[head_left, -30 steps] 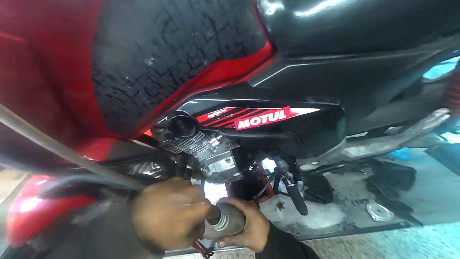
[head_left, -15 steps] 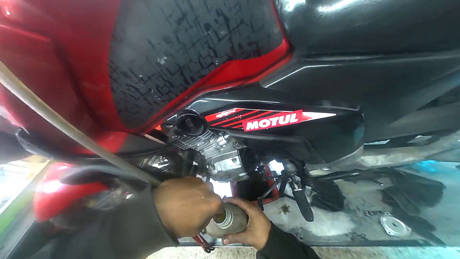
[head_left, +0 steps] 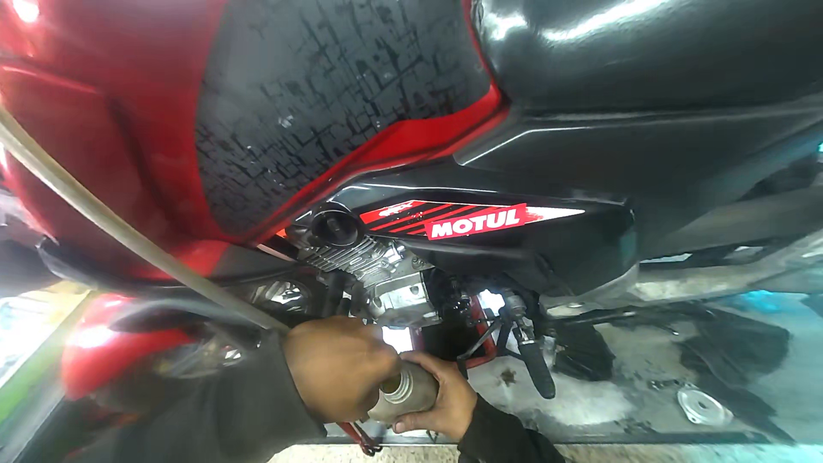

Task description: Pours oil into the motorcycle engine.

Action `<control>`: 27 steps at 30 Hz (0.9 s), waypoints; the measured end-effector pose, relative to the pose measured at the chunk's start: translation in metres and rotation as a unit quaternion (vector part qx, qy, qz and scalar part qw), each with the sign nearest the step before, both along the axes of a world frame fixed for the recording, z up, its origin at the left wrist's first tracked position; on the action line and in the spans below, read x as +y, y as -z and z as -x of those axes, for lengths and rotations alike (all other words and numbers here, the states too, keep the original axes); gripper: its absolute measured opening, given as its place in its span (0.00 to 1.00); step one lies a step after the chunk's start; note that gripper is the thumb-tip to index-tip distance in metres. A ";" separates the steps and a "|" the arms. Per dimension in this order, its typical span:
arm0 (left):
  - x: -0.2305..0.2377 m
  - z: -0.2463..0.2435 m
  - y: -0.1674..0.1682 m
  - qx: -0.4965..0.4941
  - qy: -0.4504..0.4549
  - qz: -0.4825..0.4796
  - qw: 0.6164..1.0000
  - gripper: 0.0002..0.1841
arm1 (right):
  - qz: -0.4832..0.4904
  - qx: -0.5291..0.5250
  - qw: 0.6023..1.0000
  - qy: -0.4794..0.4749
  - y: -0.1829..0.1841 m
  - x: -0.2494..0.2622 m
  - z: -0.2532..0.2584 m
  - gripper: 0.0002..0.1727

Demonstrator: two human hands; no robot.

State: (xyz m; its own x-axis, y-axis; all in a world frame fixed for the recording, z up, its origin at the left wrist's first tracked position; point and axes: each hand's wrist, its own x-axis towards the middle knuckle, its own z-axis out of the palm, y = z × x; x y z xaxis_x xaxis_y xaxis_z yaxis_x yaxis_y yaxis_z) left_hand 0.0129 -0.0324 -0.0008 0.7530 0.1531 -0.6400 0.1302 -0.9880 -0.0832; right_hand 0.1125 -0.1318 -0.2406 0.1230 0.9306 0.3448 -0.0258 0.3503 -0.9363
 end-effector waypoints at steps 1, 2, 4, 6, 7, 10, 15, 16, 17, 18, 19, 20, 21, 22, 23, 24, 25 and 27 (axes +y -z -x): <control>0.000 0.000 0.000 -0.003 0.000 -0.002 1.000 0.06 | -0.002 -0.003 1.000 0.002 0.000 0.001 0.000 0.47; 0.000 0.001 -0.001 -0.007 0.001 -0.004 1.000 0.06 | -0.003 -0.003 1.000 0.003 0.000 0.001 0.001 0.47; -0.001 0.000 -0.003 -0.008 -0.003 -0.005 1.000 0.07 | -0.005 0.001 1.000 0.001 0.000 0.001 0.002 0.47; -0.003 0.000 -0.005 -0.012 -0.006 -0.011 1.000 0.07 | -0.005 0.002 1.000 -0.001 0.000 0.002 0.001 0.47; -0.003 0.000 -0.005 -0.015 -0.009 -0.013 1.000 0.08 | -0.006 0.002 1.000 -0.001 0.001 0.002 0.001 0.47; -0.005 0.001 -0.006 -0.018 -0.010 -0.014 1.000 0.10 | -0.010 0.000 1.000 -0.001 0.001 0.001 0.001 0.46; -0.006 0.006 -0.007 -0.024 -0.007 -0.020 0.999 0.10 | -0.020 0.012 1.000 -0.003 0.005 0.001 0.003 0.47; -0.006 0.006 -0.008 -0.025 -0.007 -0.019 0.999 0.10 | -0.020 0.010 1.000 -0.004 0.006 0.001 0.003 0.47; -0.006 0.007 -0.007 -0.027 -0.006 -0.020 0.999 0.10 | -0.021 0.008 1.000 -0.004 0.006 0.001 0.004 0.47; -0.006 0.008 -0.007 -0.025 -0.008 -0.022 0.999 0.10 | -0.020 0.005 1.000 -0.004 0.006 0.000 0.004 0.47; -0.006 0.008 -0.007 -0.020 -0.010 -0.022 1.000 0.10 | -0.018 0.003 1.000 -0.001 0.006 -0.001 0.005 0.47; -0.005 0.008 -0.006 -0.019 -0.010 -0.020 1.000 0.09 | -0.017 0.003 1.000 0.000 0.006 -0.001 0.006 0.46; -0.005 0.009 -0.006 -0.021 -0.007 -0.019 1.000 0.08 | -0.014 0.004 1.000 -0.001 0.006 -0.001 0.006 0.46; -0.004 0.010 -0.006 -0.024 -0.001 -0.018 1.000 0.07 | -0.010 0.004 1.000 -0.002 0.005 -0.002 0.007 0.47; -0.004 0.011 -0.005 -0.028 0.005 -0.019 0.999 0.06 | -0.009 0.005 1.000 -0.002 0.005 -0.002 0.008 0.47; -0.004 0.012 -0.005 -0.033 0.013 -0.018 0.999 0.06 | -0.009 0.006 1.000 -0.002 0.005 -0.002 0.008 0.47; -0.004 0.012 -0.006 -0.033 0.016 -0.016 0.999 0.06 | -0.006 0.006 1.000 -0.003 0.006 -0.002 0.009 0.47; -0.003 0.013 -0.006 -0.039 0.019 -0.015 0.999 0.05 | -0.004 0.005 1.000 -0.003 0.006 -0.002 0.009 0.47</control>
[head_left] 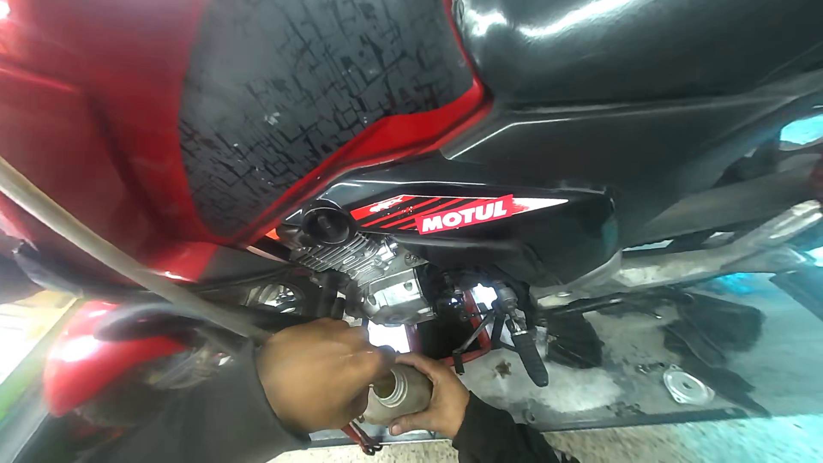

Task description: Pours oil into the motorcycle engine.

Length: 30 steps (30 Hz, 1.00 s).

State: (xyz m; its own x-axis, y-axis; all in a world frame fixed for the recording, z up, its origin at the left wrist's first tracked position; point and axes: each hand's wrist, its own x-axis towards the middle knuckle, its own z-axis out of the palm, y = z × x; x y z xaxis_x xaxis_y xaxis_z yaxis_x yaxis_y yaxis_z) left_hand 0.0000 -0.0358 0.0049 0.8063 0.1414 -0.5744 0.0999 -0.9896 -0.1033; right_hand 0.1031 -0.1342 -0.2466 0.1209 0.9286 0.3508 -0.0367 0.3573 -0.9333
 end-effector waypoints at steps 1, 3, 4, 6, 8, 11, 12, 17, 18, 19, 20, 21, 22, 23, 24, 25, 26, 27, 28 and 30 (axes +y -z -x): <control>0.000 0.001 0.000 -0.006 -0.002 0.000 1.000 0.05 | 0.000 0.000 1.000 0.001 0.000 0.000 0.000 0.47; -0.001 0.001 -0.001 -0.007 -0.003 -0.002 1.000 0.05 | 0.002 0.001 1.000 0.003 0.000 0.000 0.001 0.47; -0.001 0.002 0.000 -0.011 0.002 -0.001 1.000 0.05 | 0.000 0.003 1.000 0.006 0.000 0.000 0.002 0.47; 0.000 0.003 0.000 -0.017 0.009 -0.002 1.000 0.05 | -0.007 0.006 1.000 0.009 0.001 0.001 0.002 0.47; 0.000 0.006 0.001 -0.022 0.013 -0.009 1.000 0.05 | -0.005 0.007 1.000 0.010 0.000 0.001 0.003 0.47; 0.001 0.006 0.001 -0.010 0.010 -0.012 1.000 0.05 | -0.006 0.008 1.000 0.011 0.001 0.002 0.003 0.47; 0.002 0.006 0.001 -0.007 0.009 -0.012 1.000 0.05 | -0.006 0.009 1.000 0.012 0.002 0.002 0.003 0.47; 0.002 0.004 0.000 0.009 0.000 -0.004 1.000 0.05 | -0.013 0.020 1.000 0.005 0.006 0.004 0.006 0.47; 0.002 0.003 0.000 0.014 -0.002 -0.005 1.000 0.06 | -0.016 0.021 1.000 0.007 0.007 0.004 0.007 0.47; 0.001 0.003 -0.001 0.016 -0.003 -0.006 1.000 0.06 | -0.018 0.021 1.000 0.007 0.008 0.005 0.007 0.46; 0.002 0.003 0.000 0.013 0.001 -0.006 1.000 0.05 | -0.019 0.020 1.000 0.008 0.008 0.005 0.008 0.47; 0.003 0.004 0.000 0.007 0.006 -0.006 1.000 0.05 | -0.018 0.019 1.000 0.008 0.008 0.005 0.008 0.47; 0.004 0.005 0.001 0.002 0.010 -0.006 1.000 0.05 | -0.016 0.019 1.000 0.008 0.007 0.006 0.008 0.47; 0.004 0.005 0.002 0.000 0.012 -0.007 1.000 0.05 | -0.015 0.017 1.000 0.008 0.007 0.006 0.008 0.47; 0.005 0.006 0.002 0.001 0.012 -0.008 1.000 0.05 | -0.014 0.017 1.000 0.010 0.007 0.006 0.008 0.47; 0.005 0.006 0.002 0.003 0.012 -0.010 1.000 0.05 | -0.013 0.017 1.000 0.012 0.007 0.006 0.009 0.47; 0.004 0.006 0.001 0.009 0.009 -0.010 1.000 0.05 | -0.013 0.017 1.000 0.012 0.007 0.007 0.010 0.47; 0.004 0.006 0.001 0.014 0.006 -0.010 1.000 0.06 | -0.014 0.019 1.000 0.010 0.008 0.007 0.010 0.47; 0.005 0.006 0.001 0.016 0.004 -0.010 1.000 0.06 | -0.014 0.019 1.000 0.008 0.008 0.008 0.011 0.47; 0.005 0.009 0.003 0.007 0.002 -0.016 1.000 0.06 | -0.009 0.017 1.000 0.005 0.007 0.009 0.012 0.47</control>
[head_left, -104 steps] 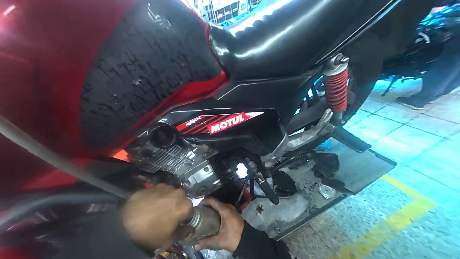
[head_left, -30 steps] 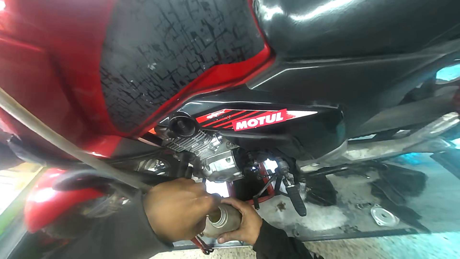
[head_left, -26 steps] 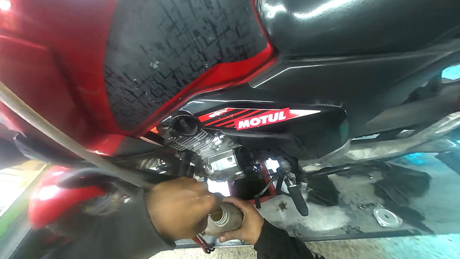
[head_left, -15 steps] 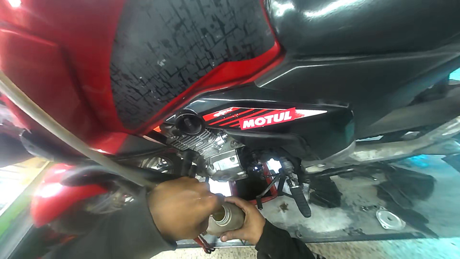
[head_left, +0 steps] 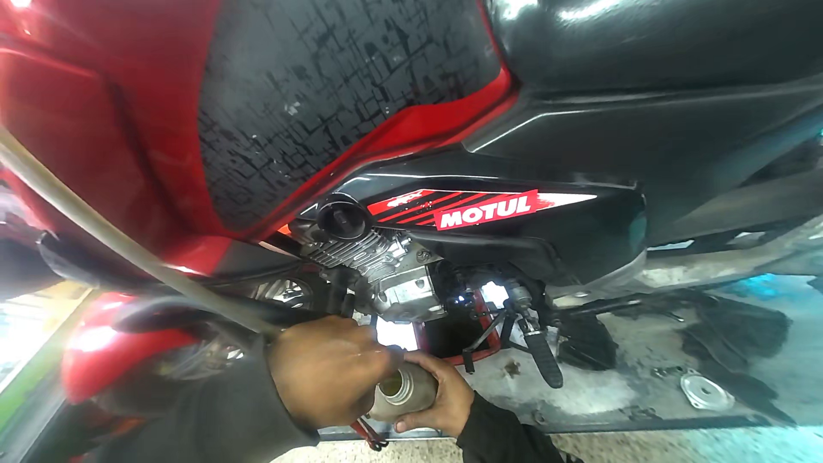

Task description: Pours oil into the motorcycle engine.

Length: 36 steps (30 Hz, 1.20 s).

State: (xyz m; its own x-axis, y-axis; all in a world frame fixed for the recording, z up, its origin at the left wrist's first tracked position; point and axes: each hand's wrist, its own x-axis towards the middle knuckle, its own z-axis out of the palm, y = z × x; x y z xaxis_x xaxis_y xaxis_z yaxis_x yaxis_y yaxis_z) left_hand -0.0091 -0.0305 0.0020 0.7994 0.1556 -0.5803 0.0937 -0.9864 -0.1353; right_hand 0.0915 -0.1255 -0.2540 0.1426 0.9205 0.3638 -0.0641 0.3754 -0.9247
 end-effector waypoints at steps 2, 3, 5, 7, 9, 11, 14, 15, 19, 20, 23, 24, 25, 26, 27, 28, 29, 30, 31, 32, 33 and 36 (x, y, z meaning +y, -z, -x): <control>0.000 0.004 0.001 -0.019 -0.003 -0.004 1.000 0.06 | 0.006 -0.001 1.000 0.000 -0.001 0.000 0.001 0.48; 0.000 0.005 0.002 -0.025 -0.001 -0.006 1.000 0.06 | 0.008 0.000 1.000 -0.002 -0.001 -0.001 0.001 0.48; 0.000 0.005 0.002 -0.027 0.001 -0.008 1.000 0.06 | 0.011 0.001 1.000 -0.008 -0.001 -0.001 0.001 0.48; 0.000 0.005 0.002 -0.027 0.001 -0.008 1.000 0.06 | 0.010 0.000 1.000 -0.010 0.000 0.000 0.001 0.48; 0.000 0.004 0.002 -0.026 0.001 -0.006 1.000 0.06 | 0.009 0.004 1.000 -0.011 0.000 0.000 0.001 0.47; 0.000 0.004 0.002 -0.024 -0.002 -0.008 1.000 0.05 | 0.006 0.010 1.000 -0.013 0.001 0.001 0.001 0.47; 0.001 0.003 0.000 -0.016 0.000 -0.007 1.000 0.05 | 0.005 0.008 1.000 -0.014 0.000 0.002 0.000 0.47; 0.001 0.002 0.000 -0.011 -0.001 -0.007 1.000 0.06 | 0.007 0.008 1.000 -0.014 0.000 0.002 -0.001 0.47; 0.001 0.003 0.000 -0.018 0.003 -0.009 1.000 0.05 | 0.010 0.008 1.000 -0.015 -0.001 0.002 -0.002 0.48; 0.001 0.003 0.000 -0.019 0.003 -0.009 1.000 0.05 | 0.006 0.009 1.000 -0.014 0.000 0.003 -0.002 0.47; 0.001 0.003 -0.001 -0.011 -0.003 -0.008 1.000 0.05 | 0.005 0.008 1.000 -0.011 0.003 0.004 -0.001 0.47; 0.001 0.003 -0.001 -0.007 -0.005 -0.006 1.000 0.05 | 0.009 0.008 1.000 -0.012 0.003 0.003 -0.001 0.48; 0.002 0.003 0.000 -0.006 -0.005 -0.007 1.000 0.05 | 0.012 0.009 1.000 -0.013 0.002 0.003 -0.001 0.48; 0.002 0.003 0.000 -0.002 -0.006 -0.007 1.000 0.05 | 0.015 0.008 1.000 -0.014 0.002 0.003 -0.001 0.48; 0.003 0.003 0.000 0.000 -0.007 -0.007 1.000 0.05 | 0.017 0.006 1.000 -0.015 0.002 0.003 -0.001 0.48; 0.003 0.002 0.000 0.006 -0.011 -0.006 1.000 0.05 | 0.017 0.006 1.000 -0.014 0.001 0.002 -0.001 0.48; 0.003 0.002 -0.001 0.010 -0.015 -0.004 1.000 0.05 | 0.016 0.007 1.000 -0.014 0.001 0.002 -0.001 0.48; 0.003 0.002 -0.001 0.008 -0.016 -0.003 1.000 0.06 | 0.015 0.009 1.000 -0.014 0.001 0.002 -0.001 0.47; 0.002 0.002 0.000 0.002 -0.016 -0.001 1.000 0.06 | 0.013 0.013 1.000 -0.014 0.001 0.002 -0.001 0.47; 0.002 0.002 0.000 0.002 -0.020 -0.001 1.000 0.06 | 0.012 0.014 1.000 -0.013 0.001 0.002 -0.001 0.47; 0.001 0.002 0.000 -0.003 -0.018 -0.001 1.000 0.05 | 0.013 0.013 1.000 -0.012 0.000 0.001 -0.001 0.47; 0.001 0.003 0.001 -0.019 -0.006 -0.003 1.000 0.04 | 0.013 0.013 1.000 -0.009 0.001 0.001 -0.003 0.47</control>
